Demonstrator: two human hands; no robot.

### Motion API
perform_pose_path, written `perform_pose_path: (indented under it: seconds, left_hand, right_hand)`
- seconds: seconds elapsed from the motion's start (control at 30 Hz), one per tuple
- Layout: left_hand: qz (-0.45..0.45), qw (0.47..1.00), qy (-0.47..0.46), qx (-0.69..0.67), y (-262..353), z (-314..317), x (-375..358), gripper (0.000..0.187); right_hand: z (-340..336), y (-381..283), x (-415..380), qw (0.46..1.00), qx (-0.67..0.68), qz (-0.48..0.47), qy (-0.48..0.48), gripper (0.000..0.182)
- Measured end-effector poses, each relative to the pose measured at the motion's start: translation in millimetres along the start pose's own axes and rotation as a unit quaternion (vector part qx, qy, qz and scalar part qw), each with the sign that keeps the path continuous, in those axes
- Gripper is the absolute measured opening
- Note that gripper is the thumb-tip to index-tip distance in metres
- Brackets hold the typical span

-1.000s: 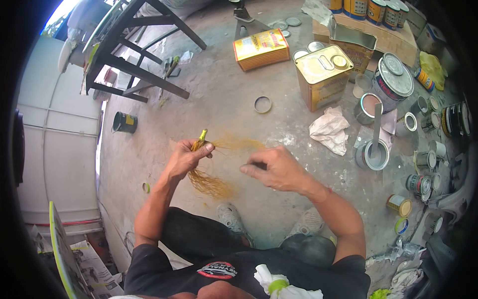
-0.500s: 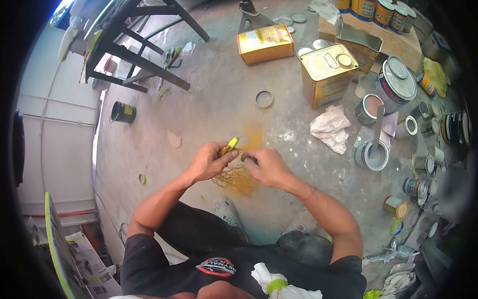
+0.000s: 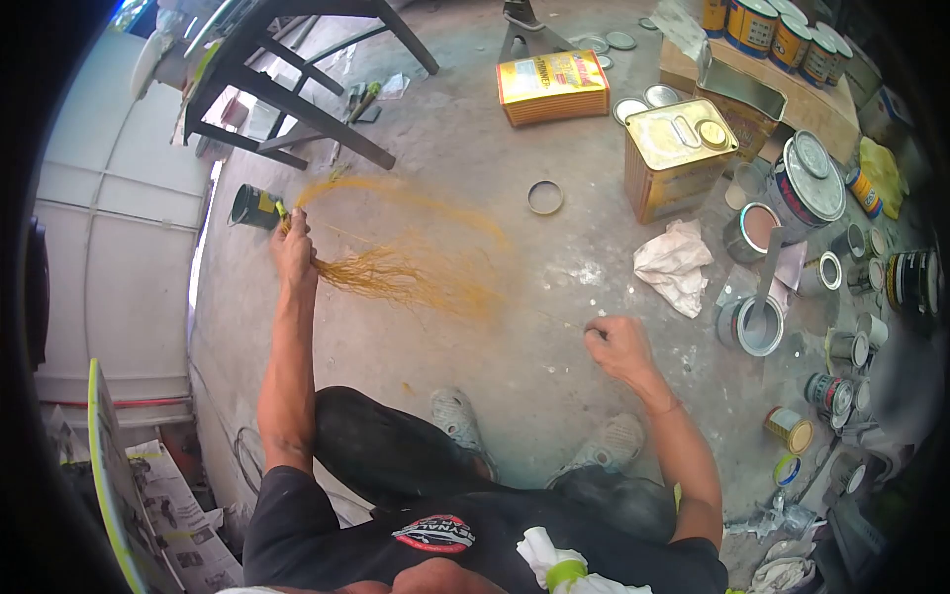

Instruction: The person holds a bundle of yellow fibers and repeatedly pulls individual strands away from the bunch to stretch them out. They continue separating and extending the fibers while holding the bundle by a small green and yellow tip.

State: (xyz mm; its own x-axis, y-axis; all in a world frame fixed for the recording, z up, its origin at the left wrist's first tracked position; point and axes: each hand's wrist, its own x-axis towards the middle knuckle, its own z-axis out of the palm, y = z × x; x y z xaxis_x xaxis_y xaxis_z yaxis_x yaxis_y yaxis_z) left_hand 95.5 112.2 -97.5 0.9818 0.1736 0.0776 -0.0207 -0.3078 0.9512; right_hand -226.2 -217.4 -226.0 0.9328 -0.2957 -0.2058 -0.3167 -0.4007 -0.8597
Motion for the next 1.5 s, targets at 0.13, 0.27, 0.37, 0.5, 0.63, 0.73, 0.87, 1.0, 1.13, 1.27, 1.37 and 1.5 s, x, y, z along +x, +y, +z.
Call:
perform_pose_path:
  seconds: [0.13, 0.27, 0.37, 0.5, 0.63, 0.73, 0.87, 1.0, 1.13, 1.27, 1.37, 1.5]
  left_hand:
    - [-0.022, 0.993, 0.105, -0.045, 5, -24, 19, 0.025]
    - [-0.079, 0.988, -0.134, 0.001, 43, -7, -28, 0.026]
    - [-0.151, 0.907, -0.384, 0.082, 64, 43, -96, 0.027]
    - [-0.115, 0.874, -0.467, 0.075, 73, 75, -151, 0.023]
    - [-0.097, 0.854, -0.504, 0.088, 77, 78, -172, 0.021]
    - [-0.102, 0.839, -0.533, 0.041, 81, 78, -181, 0.018]
    - [-0.106, 0.828, -0.544, 0.083, 69, 80, -178, 0.016]
    - [0.048, 0.876, -0.472, 0.083, 61, 82, -177, 0.016]
    - [0.012, 0.960, -0.279, 0.025, 79, 69, -137, 0.019]
    - [0.023, 0.994, -0.105, -0.024, 59, 35, -57, 0.023]
    - [0.018, 0.999, -0.019, -0.033, 30, 12, -13, 0.021]
    - [0.000, 0.993, 0.076, -0.095, 27, -3, 3, 0.024]
  right_hand:
    - [-18, 67, -3, 0.980, -0.197, 0.035, 0.015, 0.024]
    - [-46, 31, 1, 0.981, -0.171, 0.053, 0.075, 0.025]
    - [-47, -51, 14, 0.989, 0.000, -0.090, 0.119, 0.021]
    - [-19, -113, 13, 0.967, 0.146, -0.204, 0.051, 0.022]
    - [-5, -124, 14, 0.945, 0.273, -0.115, -0.139, 0.024]
    - [1, -121, 15, 0.883, 0.418, -0.034, -0.211, 0.026]
    - [1, -114, 14, 0.822, 0.512, 0.046, -0.244, 0.025]
    - [3, -103, 19, 0.842, 0.492, 0.060, -0.212, 0.024]
    - [-1, -85, 11, 0.901, 0.393, 0.062, -0.171, 0.026]
    - [6, -15, 8, 0.938, 0.321, 0.105, -0.074, 0.024]
    - [10, 32, 7, 0.964, 0.233, 0.130, -0.023, 0.025]
    - [1, 84, 7, 0.979, 0.040, 0.183, 0.077, 0.027]
